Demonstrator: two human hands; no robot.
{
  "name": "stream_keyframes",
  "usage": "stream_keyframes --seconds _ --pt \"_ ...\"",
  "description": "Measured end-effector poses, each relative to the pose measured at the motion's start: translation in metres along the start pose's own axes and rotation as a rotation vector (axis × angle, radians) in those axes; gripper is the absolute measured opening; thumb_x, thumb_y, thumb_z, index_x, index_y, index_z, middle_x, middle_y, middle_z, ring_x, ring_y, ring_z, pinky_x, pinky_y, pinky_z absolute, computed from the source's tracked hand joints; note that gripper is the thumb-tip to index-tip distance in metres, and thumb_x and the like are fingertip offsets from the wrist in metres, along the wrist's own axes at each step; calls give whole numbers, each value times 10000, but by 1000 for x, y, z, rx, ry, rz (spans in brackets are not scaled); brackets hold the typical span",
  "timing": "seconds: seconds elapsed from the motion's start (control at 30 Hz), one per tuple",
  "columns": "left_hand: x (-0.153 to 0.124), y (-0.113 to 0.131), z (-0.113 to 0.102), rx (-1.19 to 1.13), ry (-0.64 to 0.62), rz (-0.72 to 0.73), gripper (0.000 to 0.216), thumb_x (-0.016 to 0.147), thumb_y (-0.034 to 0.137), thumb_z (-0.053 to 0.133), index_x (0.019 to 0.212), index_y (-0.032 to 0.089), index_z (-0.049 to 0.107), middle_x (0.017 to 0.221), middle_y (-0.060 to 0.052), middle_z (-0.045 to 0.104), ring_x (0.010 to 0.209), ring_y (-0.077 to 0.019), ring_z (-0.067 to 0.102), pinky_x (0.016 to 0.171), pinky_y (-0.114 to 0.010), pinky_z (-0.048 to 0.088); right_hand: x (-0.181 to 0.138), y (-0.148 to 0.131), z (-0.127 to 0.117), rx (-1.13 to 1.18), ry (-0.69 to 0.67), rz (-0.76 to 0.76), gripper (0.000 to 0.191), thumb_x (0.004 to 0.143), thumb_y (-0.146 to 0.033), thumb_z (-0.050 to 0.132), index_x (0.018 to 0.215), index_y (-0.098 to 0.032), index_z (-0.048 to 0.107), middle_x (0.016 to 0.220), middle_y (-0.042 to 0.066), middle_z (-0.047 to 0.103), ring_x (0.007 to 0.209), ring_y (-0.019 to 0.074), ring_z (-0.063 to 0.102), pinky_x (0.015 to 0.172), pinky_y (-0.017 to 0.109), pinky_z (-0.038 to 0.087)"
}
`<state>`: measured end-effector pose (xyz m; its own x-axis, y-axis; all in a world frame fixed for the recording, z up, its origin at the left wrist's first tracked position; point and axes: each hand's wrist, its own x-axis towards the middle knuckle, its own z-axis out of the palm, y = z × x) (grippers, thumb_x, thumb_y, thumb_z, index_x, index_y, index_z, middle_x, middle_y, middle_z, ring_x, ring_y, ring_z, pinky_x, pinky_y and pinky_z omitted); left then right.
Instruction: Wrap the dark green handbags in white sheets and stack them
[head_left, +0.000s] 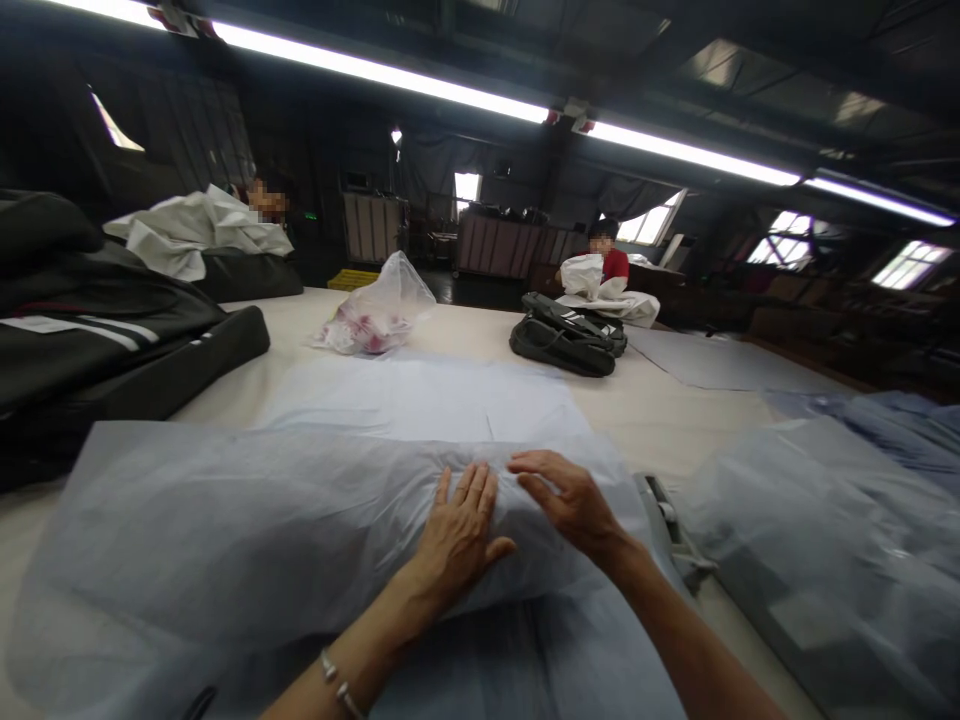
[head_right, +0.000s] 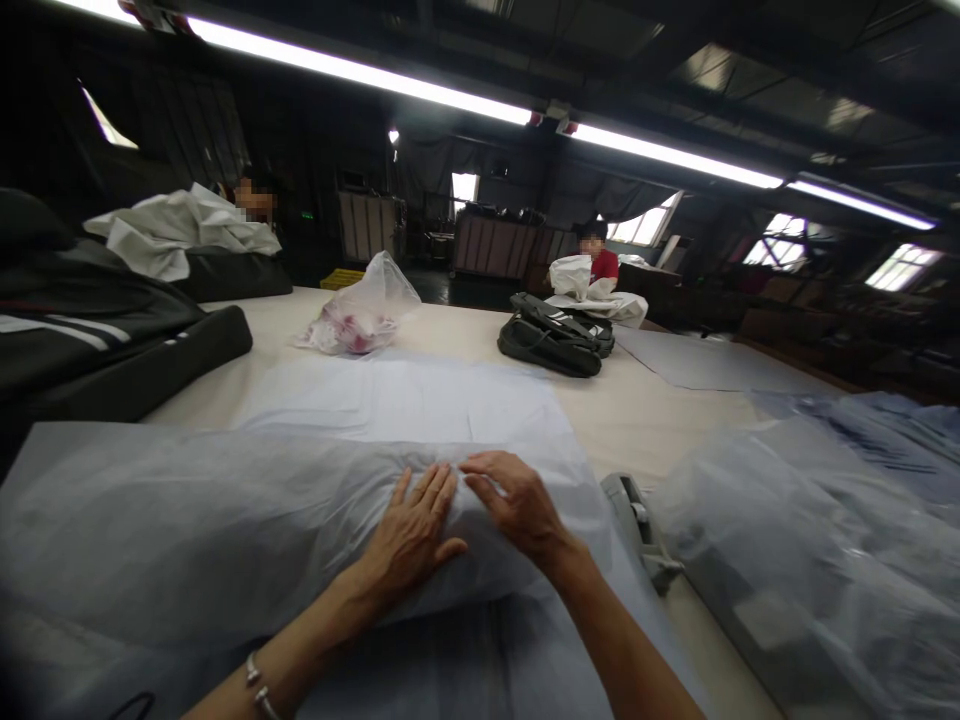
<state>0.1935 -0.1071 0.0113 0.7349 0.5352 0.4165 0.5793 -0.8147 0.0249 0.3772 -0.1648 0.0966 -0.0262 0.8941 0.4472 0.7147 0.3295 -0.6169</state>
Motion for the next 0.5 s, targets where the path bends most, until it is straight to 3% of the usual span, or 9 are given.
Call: stream_keyframes --seconds 0.07,0.13,0.3,0.37,0.5 --pt "2 -1 -1 -27 -1 1 725 870 596 543 1430 161 392 1427 -166 497 1369 -330 381 1111 -604 310 18 -6 27 -23 -268 -73 337 957 -398 472 1200 -276 672 1246 44 668 1237 248 548 1117 456 339" --pt "7 -5 -8 -69 -20 5 651 868 541 589 1388 177 448 1373 -158 546 1333 -330 427 1094 -590 339 27 3 46 -90 -365 -47 397 987 -405 406 1309 -267 594 1381 44 571 1356 255 427 1165 501 235" --pt "21 -27 -31 -117 -115 24 425 914 466 558 1232 184 572 1239 -111 626 1134 -257 588 972 -419 475 30 35 52 -184 -386 96 486 1010 -445 290 1415 -255 478 1495 48 434 1405 235 357 1176 486 208" --pt "22 -37 -31 -90 -110 49 403 931 466 526 1215 185 583 1199 -99 648 1131 -253 588 997 -423 450 33 41 49 -214 -381 116 505 996 -470 319 1419 -242 477 1484 55 447 1389 233 386 1169 459 237" --pt "14 -48 -18 -40 -24 34 475 952 497 463 1314 197 528 1362 -101 569 1320 -277 451 1122 -494 315 44 48 44 -244 -348 224 504 966 -502 372 1339 -231 575 1378 68 567 1300 257 503 1115 426 339"
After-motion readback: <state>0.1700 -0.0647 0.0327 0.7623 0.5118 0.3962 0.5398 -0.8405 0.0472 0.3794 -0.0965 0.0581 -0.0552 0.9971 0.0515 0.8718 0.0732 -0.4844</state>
